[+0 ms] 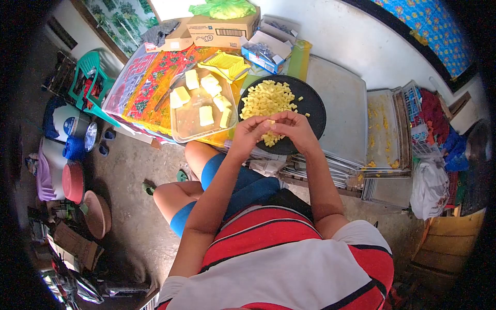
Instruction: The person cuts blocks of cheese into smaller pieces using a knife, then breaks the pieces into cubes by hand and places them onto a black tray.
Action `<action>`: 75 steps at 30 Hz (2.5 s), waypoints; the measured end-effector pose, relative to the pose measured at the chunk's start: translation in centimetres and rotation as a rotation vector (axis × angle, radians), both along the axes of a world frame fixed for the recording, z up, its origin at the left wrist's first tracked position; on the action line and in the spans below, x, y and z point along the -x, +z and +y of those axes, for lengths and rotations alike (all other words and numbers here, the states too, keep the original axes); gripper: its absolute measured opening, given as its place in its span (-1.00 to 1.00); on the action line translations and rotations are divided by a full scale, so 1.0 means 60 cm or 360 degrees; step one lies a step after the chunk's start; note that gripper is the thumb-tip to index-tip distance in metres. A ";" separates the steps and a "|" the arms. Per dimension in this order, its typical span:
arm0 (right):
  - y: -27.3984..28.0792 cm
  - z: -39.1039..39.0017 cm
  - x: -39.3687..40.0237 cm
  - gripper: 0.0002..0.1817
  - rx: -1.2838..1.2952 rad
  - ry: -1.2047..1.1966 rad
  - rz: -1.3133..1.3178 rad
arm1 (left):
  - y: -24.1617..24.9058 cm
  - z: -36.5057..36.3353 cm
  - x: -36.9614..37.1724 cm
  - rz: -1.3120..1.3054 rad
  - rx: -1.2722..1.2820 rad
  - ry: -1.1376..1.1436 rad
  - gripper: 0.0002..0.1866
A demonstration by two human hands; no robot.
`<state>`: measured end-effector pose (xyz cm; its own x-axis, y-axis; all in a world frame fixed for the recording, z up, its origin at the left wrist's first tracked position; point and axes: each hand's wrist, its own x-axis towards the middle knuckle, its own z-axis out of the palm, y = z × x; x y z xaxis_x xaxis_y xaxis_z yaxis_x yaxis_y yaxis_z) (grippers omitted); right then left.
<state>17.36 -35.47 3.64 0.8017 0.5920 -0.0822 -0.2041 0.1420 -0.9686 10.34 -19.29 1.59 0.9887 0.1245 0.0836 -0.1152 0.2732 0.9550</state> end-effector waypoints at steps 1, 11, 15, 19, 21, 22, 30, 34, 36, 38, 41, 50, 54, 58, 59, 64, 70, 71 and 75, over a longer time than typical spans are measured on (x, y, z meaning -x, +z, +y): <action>0.000 -0.001 0.000 -0.75 0.0004 0.0009 0.0006 | 0.002 0.002 0.001 0.0006 -0.0013 -0.0009 -0.71; -0.029 -0.009 -0.021 -0.74 0.0262 -0.0176 -0.0202 | -0.049 0.004 -0.004 -0.0156 -0.0699 0.0377 -0.78; -0.070 -0.028 -0.041 -0.70 0.0735 -0.0132 -0.0563 | -0.059 0.002 0.015 -0.0373 -0.1507 0.0592 -0.81; -0.073 -0.023 -0.032 -0.67 0.0889 -0.0211 -0.0792 | -0.057 -0.007 0.026 -0.0323 -0.1628 0.0534 -0.82; -0.073 -0.020 -0.031 -0.67 0.0876 -0.0228 -0.0809 | -0.052 -0.006 0.028 -0.0322 -0.1657 0.0515 -0.81; -0.078 -0.019 -0.033 -0.68 0.0854 -0.0238 -0.0807 | -0.052 -0.005 0.028 -0.0326 -0.1657 0.0514 -0.81; -0.063 -0.010 -0.028 -0.72 0.0961 -0.0211 -0.0795 | -0.060 0.002 0.029 -0.0343 -0.1651 0.0511 -0.79; -0.067 -0.009 -0.030 -0.74 0.0984 -0.0235 -0.0837 | -0.055 0.005 0.031 -0.0306 -0.1701 0.0471 -0.79; -0.066 -0.006 -0.030 -0.76 0.0978 -0.0257 -0.0854 | -0.051 0.007 0.034 -0.0315 -0.1746 0.0451 -0.79; -0.060 -0.004 -0.026 -0.77 0.0962 -0.0285 -0.0863 | -0.055 0.007 0.035 -0.0323 -0.1775 0.0438 -0.79; -0.059 -0.003 -0.024 -0.76 0.0939 -0.0296 -0.0872 | -0.056 0.008 0.036 -0.0326 -0.1791 0.0423 -0.80; -0.057 0.037 -0.003 -0.75 0.0821 -0.0302 -0.0952 | -0.050 0.018 0.043 -0.0309 -0.1571 0.0606 -0.86; -0.038 0.094 0.014 -0.73 0.0753 -0.0236 -0.1299 | -0.058 0.051 0.037 -0.0456 -0.1335 0.0926 -0.86; -0.036 0.166 0.024 -0.72 0.0549 -0.0034 -0.1366 | -0.075 0.109 0.049 -0.0235 -0.1146 0.1166 -0.80; -0.037 0.184 0.026 -0.71 0.0560 0.0027 -0.1404 | -0.081 0.123 0.052 -0.0144 -0.1011 0.1217 -0.81; -0.072 0.287 0.020 -0.65 0.0608 0.0273 -0.1497 | -0.100 0.179 0.076 -0.0035 -0.0672 0.1426 -0.73; -0.090 0.366 0.028 -0.47 0.0839 0.0318 -0.1716 | -0.078 0.201 0.094 0.0059 -0.0697 0.1516 -0.68; -0.092 0.372 0.030 -0.47 0.0884 0.0300 -0.1754 | -0.080 0.203 0.094 0.0067 -0.0721 0.1505 -0.68; -0.098 0.381 0.031 -0.44 0.1075 0.0328 -0.1758 | -0.089 0.205 0.094 0.0069 -0.0823 0.1506 -0.67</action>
